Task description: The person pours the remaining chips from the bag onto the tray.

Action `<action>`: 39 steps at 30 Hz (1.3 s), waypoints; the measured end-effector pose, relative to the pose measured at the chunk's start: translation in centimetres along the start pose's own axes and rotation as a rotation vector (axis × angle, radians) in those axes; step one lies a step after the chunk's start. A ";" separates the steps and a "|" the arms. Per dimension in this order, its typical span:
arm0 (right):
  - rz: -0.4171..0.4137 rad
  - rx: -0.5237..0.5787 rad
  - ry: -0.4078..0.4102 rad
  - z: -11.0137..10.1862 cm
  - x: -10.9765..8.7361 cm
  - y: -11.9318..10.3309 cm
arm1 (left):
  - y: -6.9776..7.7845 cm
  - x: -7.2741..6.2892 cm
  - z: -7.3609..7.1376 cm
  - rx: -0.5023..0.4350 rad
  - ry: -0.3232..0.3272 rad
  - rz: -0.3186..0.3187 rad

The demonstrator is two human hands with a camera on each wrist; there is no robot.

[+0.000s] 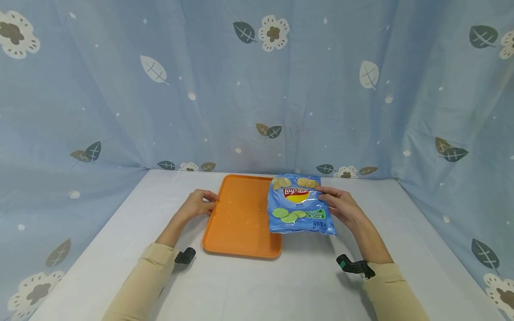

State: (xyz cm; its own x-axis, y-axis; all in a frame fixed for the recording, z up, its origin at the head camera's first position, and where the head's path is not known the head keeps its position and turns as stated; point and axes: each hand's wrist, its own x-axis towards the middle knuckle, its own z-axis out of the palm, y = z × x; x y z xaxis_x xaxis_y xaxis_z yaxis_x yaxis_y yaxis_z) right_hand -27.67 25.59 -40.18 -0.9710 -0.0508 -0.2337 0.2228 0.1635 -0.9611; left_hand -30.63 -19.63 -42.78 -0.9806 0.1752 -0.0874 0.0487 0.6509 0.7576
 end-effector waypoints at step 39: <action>-0.037 -0.079 -0.018 2.6 0.1 -0.5 | -0.1 -0.1 0.2 -0.015 0.017 -0.007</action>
State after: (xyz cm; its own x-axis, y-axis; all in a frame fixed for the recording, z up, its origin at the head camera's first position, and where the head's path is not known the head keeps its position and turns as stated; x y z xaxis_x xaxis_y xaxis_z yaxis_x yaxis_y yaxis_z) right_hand -27.62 22.95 -40.14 -0.9765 -0.0758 -0.2018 0.1788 0.2384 -0.9546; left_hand -30.50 -19.59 -43.00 -0.9841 0.1578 -0.0820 0.0389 0.6408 0.7667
